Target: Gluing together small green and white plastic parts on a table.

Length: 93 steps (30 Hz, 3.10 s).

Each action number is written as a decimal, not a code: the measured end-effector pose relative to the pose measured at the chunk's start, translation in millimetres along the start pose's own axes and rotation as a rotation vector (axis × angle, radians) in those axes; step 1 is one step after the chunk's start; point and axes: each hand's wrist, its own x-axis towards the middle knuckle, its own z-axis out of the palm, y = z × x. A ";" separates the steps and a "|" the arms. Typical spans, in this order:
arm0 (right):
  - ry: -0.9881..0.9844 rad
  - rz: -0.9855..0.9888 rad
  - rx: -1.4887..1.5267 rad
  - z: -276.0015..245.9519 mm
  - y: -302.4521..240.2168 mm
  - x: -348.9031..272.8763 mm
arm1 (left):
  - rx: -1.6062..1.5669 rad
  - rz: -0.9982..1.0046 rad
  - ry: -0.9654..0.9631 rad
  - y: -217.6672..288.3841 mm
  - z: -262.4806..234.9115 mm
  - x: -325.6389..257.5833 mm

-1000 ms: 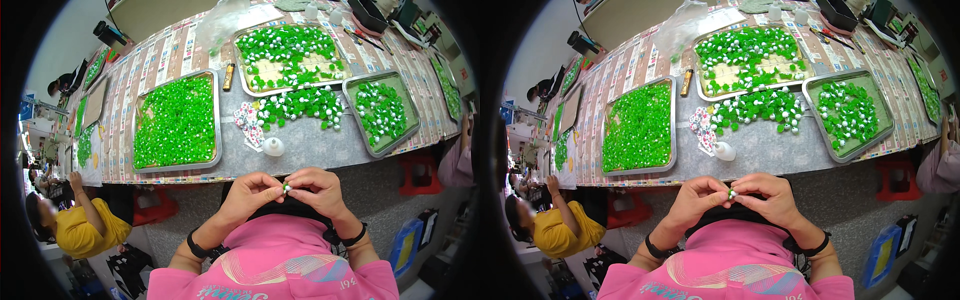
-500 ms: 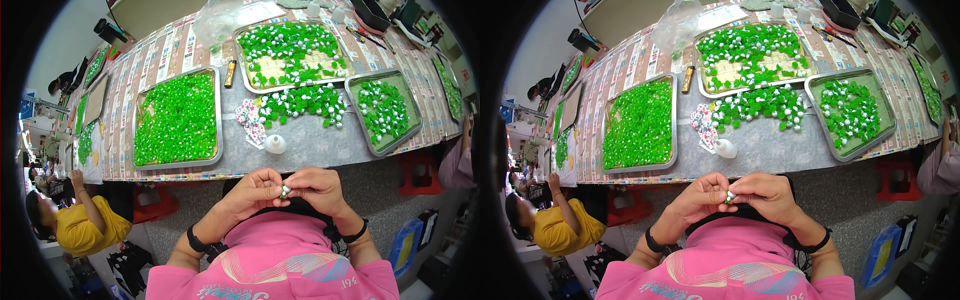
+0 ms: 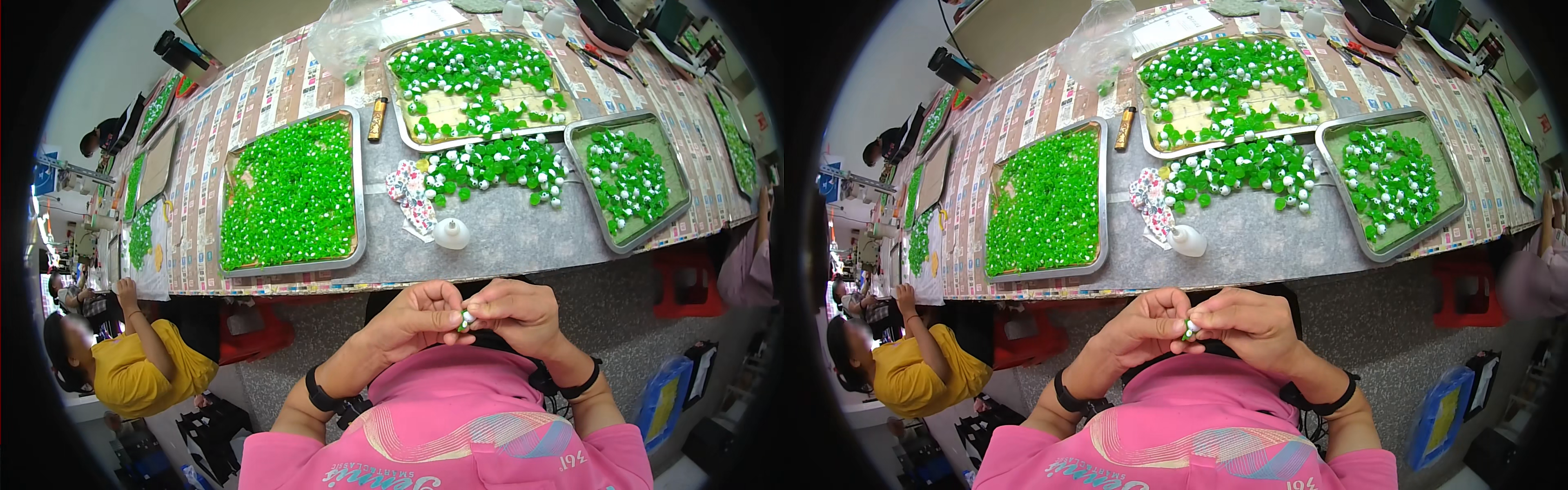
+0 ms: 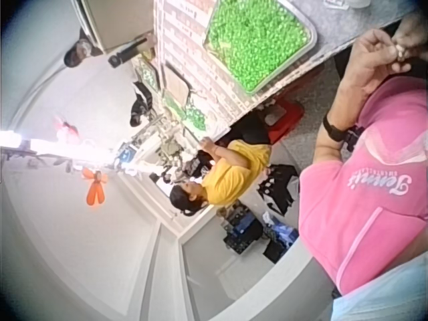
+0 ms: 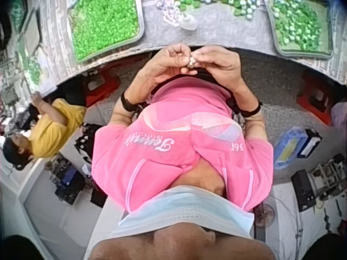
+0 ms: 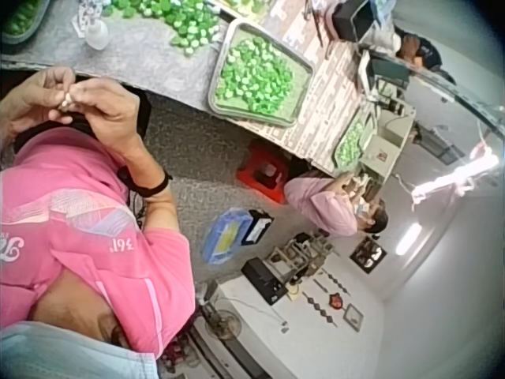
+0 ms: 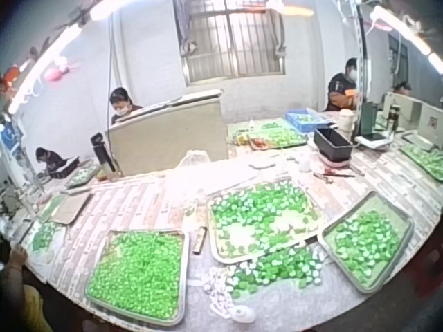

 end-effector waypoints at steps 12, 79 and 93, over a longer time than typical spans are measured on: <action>0.014 -0.032 0.012 1.4 3.3 -1.7 | 0.020 0.023 0.021 -1.4 2.3 -0.7; 0.083 0.006 -0.362 3.1 2.6 3.7 | 0.290 0.192 0.285 2.0 6.3 -2.9; 0.111 -0.023 -0.427 8.6 1.0 1.8 | 0.661 0.610 0.312 -16.1 13.7 -4.0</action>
